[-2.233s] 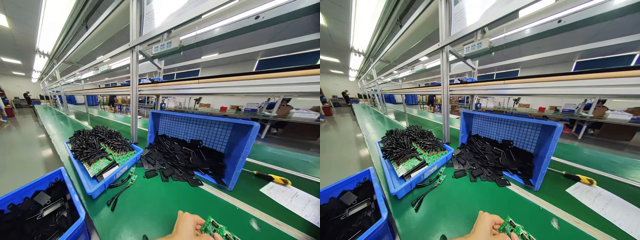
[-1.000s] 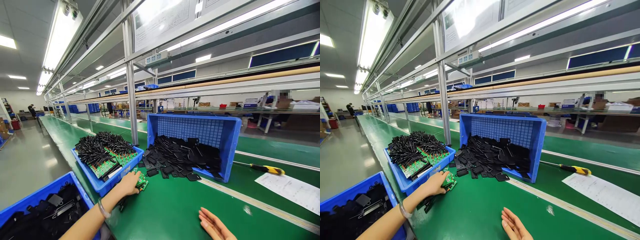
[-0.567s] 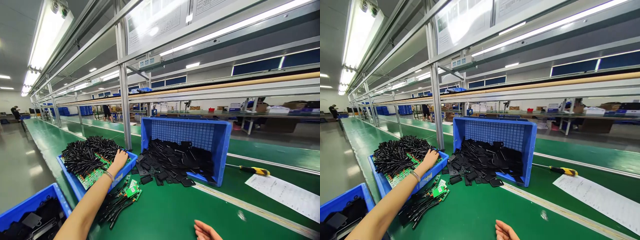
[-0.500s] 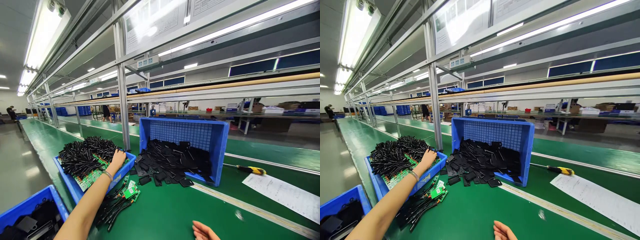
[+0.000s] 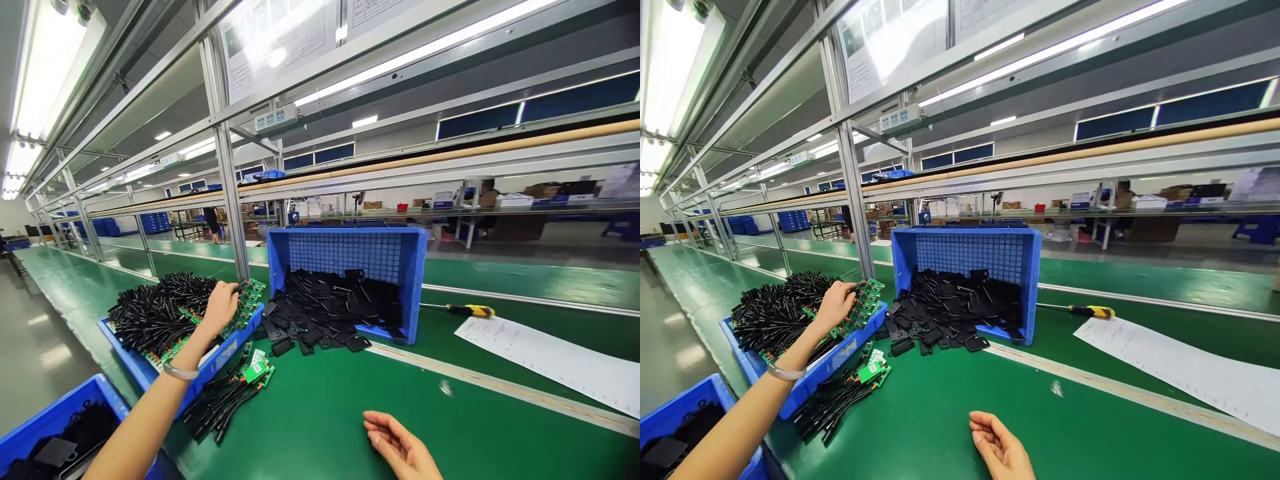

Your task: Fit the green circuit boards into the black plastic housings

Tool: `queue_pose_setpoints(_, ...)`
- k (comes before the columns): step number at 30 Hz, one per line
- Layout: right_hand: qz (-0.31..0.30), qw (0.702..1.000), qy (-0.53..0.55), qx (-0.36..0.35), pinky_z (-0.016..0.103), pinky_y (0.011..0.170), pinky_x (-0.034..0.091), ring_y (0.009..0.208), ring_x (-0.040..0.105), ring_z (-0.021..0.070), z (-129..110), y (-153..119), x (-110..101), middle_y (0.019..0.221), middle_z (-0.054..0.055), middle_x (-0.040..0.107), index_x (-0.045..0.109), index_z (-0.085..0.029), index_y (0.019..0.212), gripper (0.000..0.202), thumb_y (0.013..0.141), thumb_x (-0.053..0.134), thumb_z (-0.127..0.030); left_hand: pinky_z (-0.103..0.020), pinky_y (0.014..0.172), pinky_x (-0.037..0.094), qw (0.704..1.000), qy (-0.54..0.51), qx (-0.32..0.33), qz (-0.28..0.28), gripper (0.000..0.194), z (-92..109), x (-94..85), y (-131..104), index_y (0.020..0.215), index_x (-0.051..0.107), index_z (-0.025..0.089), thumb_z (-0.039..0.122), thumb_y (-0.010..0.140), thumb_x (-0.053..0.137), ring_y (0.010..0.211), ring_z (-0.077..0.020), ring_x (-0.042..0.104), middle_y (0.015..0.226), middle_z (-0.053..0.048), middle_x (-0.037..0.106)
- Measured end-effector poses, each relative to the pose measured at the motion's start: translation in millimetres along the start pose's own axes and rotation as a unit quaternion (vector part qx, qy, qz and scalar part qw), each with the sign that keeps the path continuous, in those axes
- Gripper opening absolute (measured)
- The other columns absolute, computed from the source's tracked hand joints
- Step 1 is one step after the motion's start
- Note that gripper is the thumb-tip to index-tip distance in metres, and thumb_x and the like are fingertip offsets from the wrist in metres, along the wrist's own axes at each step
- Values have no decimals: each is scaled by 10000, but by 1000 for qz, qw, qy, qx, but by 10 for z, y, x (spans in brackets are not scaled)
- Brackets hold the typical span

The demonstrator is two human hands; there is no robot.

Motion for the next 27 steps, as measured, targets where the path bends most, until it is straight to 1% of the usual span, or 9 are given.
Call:
queue_pose_setpoints(2,-6,1000,-7,-8,336,780,535,834,668,263,-23,-21,26,817,93,729,743,-189,809,397,537,773,-477,-326,832,504,992,-120,-45,-10,159,84,47,-89,912,631,131,90,793,534,786,-165,621,866,-56,595)
queue_pose_setpoints(4,-14,1000,-12,-16,332,772,529,828,665,256,-37,-33,38,816,92,725,740,-185,808,396,556,759,-490,-268,752,542,965,-243,-99,-14,142,169,114,-173,886,617,121,56,792,532,687,-120,632,786,-38,612)
queue_pose_setpoints(10,-14,999,-30,-18,309,738,512,791,645,232,-93,-80,75,786,79,704,723,-171,803,433,570,740,-536,-180,682,574,832,-497,-245,-29,225,448,330,-429,966,572,90,-29,824,444,760,-107,679,830,-65,654)
queue_pose_setpoints(13,-28,998,-40,-27,308,704,505,740,628,215,-151,-122,114,758,69,691,721,-167,800,435,618,712,-562,-178,708,576,774,-554,-304,-44,289,571,516,-615,1124,528,57,0,873,396,790,-114,687,882,-91,661)
queue_pose_setpoints(16,-47,999,20,-16,336,792,502,869,639,236,-216,-170,140,895,92,704,704,-181,953,512,627,722,-574,-200,767,574,702,-603,-373,-72,356,671,800,-905,1221,487,64,8,878,408,889,-143,683,967,-106,670)
queue_pose_setpoints(19,-31,988,148,-28,378,955,437,1107,573,247,-291,-210,138,1176,119,638,619,-211,1150,640,646,716,-594,-215,835,554,645,-619,-431,-122,288,774,1108,-1295,1136,540,48,22,880,409,1028,-174,643,1064,-139,660)
queue_pose_setpoints(21,10,977,208,-40,383,966,433,1121,566,250,-354,-225,111,1200,118,629,628,-195,1119,612,673,691,-608,-224,864,539,613,-613,-471,-162,231,853,1253,-1559,1044,570,61,40,886,402,1072,-176,621,1110,-144,649)
queue_pose_setpoints(24,65,963,262,-7,343,779,527,921,655,255,-474,-236,31,1012,117,707,673,-145,946,488,695,698,-563,-238,894,520,590,-584,-503,-240,195,963,1296,-1843,963,586,74,38,877,415,1055,-172,629,1085,-144,654)
queue_pose_setpoints(27,84,939,325,74,263,487,513,607,669,200,-593,-250,-70,813,78,725,643,-143,841,372,670,750,-456,-326,888,527,589,-574,-457,-339,193,1005,1192,-1919,921,608,97,167,911,428,1011,-215,647,990,-135,676)
Point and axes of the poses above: each hand's wrist, its own y-axis towards the middle knuckle, its own x-axis out of the palm, z = x × y, the point moved 1 cm from there along y, towards the middle knuckle
